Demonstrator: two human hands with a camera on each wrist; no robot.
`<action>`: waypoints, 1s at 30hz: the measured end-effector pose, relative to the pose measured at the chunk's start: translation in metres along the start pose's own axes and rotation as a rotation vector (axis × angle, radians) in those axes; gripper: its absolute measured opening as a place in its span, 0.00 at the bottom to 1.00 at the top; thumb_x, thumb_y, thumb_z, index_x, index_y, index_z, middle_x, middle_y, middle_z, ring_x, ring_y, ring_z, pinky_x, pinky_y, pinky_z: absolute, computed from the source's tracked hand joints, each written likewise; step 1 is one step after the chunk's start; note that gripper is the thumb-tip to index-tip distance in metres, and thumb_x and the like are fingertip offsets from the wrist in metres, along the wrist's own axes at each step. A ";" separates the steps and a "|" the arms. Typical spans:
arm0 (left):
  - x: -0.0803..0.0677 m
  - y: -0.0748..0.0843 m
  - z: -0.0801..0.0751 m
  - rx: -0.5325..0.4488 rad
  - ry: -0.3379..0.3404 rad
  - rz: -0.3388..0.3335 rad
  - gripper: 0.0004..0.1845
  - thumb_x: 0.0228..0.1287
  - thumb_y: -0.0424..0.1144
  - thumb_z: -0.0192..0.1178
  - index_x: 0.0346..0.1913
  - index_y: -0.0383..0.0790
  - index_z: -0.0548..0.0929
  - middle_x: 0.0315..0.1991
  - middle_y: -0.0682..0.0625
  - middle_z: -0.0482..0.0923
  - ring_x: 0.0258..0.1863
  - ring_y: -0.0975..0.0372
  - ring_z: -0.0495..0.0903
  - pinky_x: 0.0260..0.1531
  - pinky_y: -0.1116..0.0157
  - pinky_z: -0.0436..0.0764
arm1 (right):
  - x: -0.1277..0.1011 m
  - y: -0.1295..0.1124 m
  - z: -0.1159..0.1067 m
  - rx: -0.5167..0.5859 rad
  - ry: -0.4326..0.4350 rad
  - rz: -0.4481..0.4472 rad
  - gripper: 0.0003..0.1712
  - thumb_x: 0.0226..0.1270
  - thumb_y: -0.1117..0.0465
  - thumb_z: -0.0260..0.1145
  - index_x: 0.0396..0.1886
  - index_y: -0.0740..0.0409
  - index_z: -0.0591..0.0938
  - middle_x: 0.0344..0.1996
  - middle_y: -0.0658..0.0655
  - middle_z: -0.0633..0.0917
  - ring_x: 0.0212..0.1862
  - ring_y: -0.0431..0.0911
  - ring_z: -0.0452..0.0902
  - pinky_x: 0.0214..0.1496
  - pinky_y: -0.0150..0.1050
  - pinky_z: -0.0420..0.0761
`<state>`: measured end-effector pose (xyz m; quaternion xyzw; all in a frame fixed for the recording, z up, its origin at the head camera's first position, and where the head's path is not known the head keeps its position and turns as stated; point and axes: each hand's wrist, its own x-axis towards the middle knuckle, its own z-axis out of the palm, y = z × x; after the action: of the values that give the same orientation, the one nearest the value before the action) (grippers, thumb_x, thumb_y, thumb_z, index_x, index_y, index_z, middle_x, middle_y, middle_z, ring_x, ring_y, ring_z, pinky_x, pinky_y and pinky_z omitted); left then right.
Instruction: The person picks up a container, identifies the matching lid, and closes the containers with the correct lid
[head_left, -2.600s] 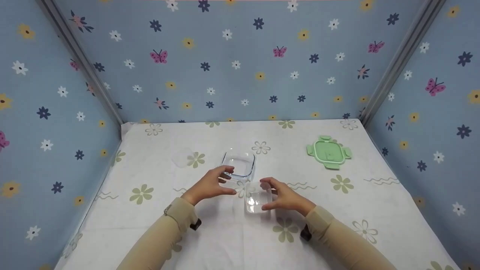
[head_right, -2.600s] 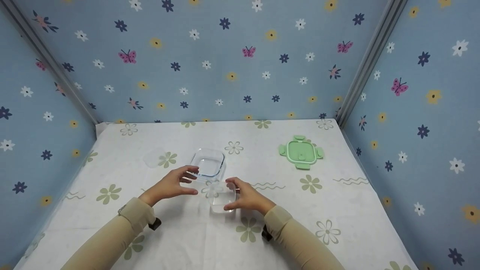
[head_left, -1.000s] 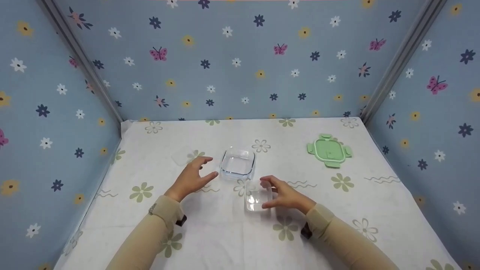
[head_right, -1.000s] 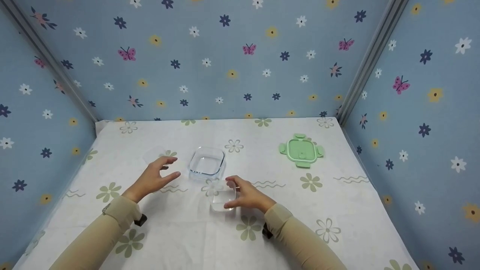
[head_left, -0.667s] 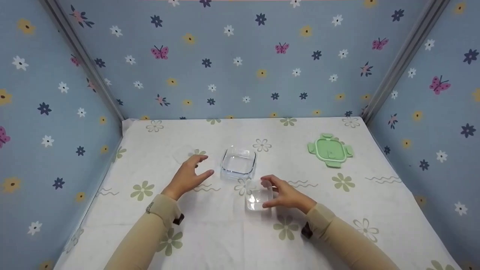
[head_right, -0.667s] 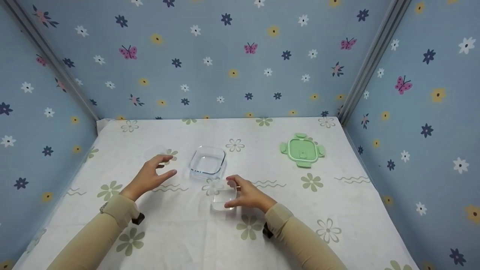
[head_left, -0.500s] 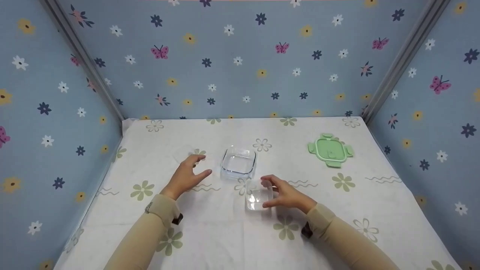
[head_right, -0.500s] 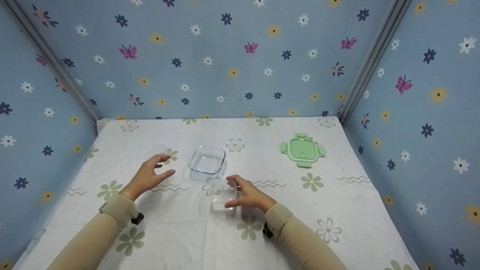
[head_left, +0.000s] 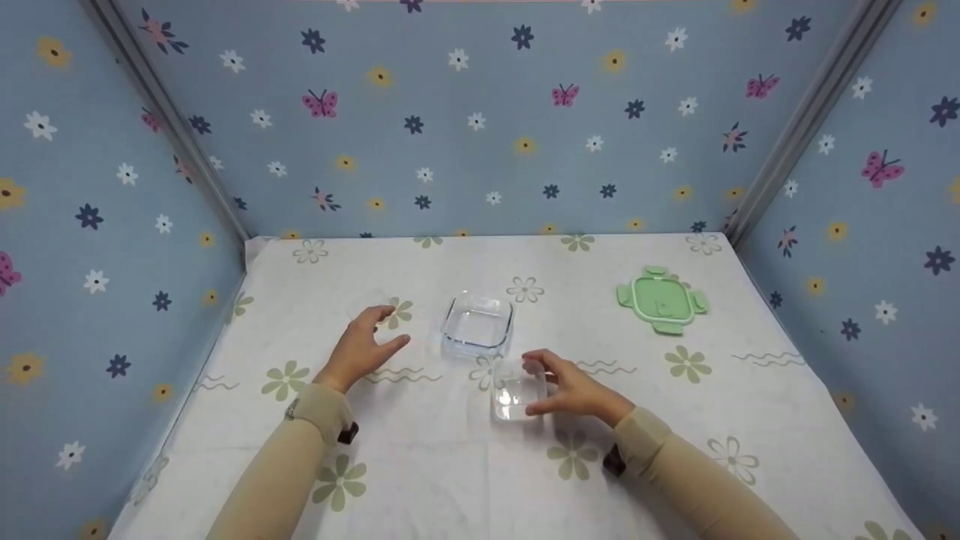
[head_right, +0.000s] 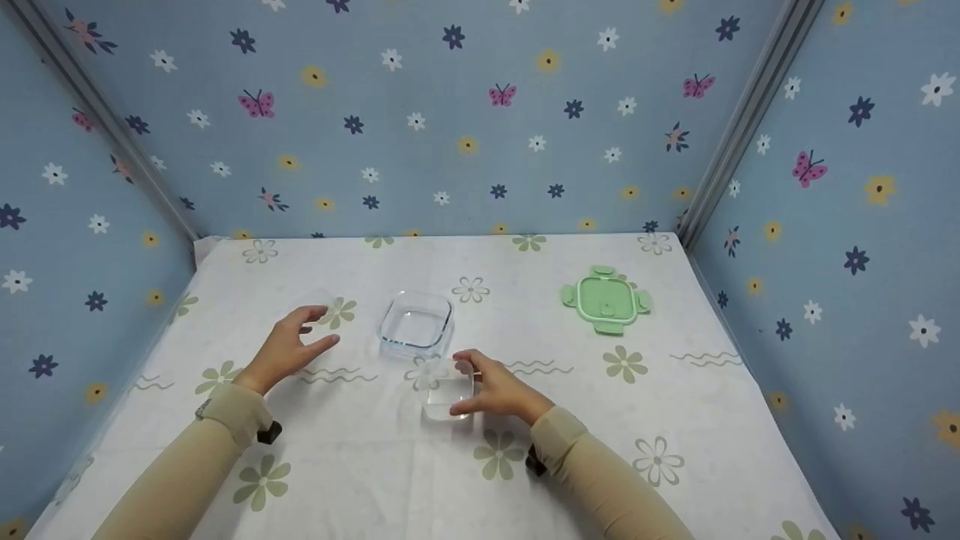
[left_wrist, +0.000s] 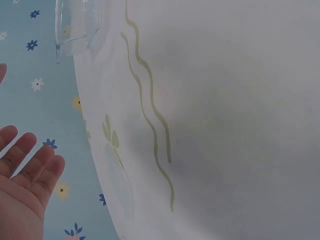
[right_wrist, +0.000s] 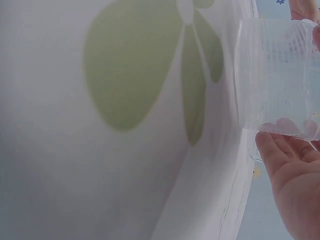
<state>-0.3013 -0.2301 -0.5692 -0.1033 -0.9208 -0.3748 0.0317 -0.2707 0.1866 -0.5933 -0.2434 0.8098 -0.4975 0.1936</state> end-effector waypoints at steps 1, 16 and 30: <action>0.001 -0.001 -0.001 0.000 -0.001 -0.007 0.38 0.74 0.48 0.70 0.78 0.30 0.71 0.75 0.33 0.73 0.76 0.40 0.72 0.77 0.41 0.74 | 0.000 0.000 0.000 -0.002 -0.001 -0.001 0.55 0.57 0.63 0.87 0.80 0.68 0.66 0.75 0.72 0.74 0.80 0.69 0.68 0.82 0.63 0.68; 0.018 -0.017 -0.009 0.002 0.011 -0.052 0.40 0.74 0.49 0.70 0.79 0.29 0.69 0.77 0.31 0.71 0.79 0.37 0.68 0.81 0.41 0.66 | 0.001 0.002 0.001 -0.003 0.001 0.008 0.54 0.57 0.63 0.86 0.79 0.66 0.67 0.75 0.71 0.75 0.79 0.68 0.68 0.83 0.63 0.68; 0.032 -0.028 -0.019 0.035 -0.002 -0.110 0.44 0.74 0.47 0.70 0.82 0.30 0.63 0.80 0.31 0.66 0.81 0.37 0.64 0.83 0.40 0.63 | 0.000 0.000 0.000 -0.003 0.001 0.006 0.55 0.56 0.62 0.87 0.80 0.65 0.67 0.74 0.71 0.76 0.79 0.69 0.69 0.82 0.63 0.69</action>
<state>-0.3393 -0.2574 -0.5706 -0.0525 -0.9315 -0.3597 0.0121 -0.2705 0.1866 -0.5929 -0.2409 0.8113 -0.4960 0.1944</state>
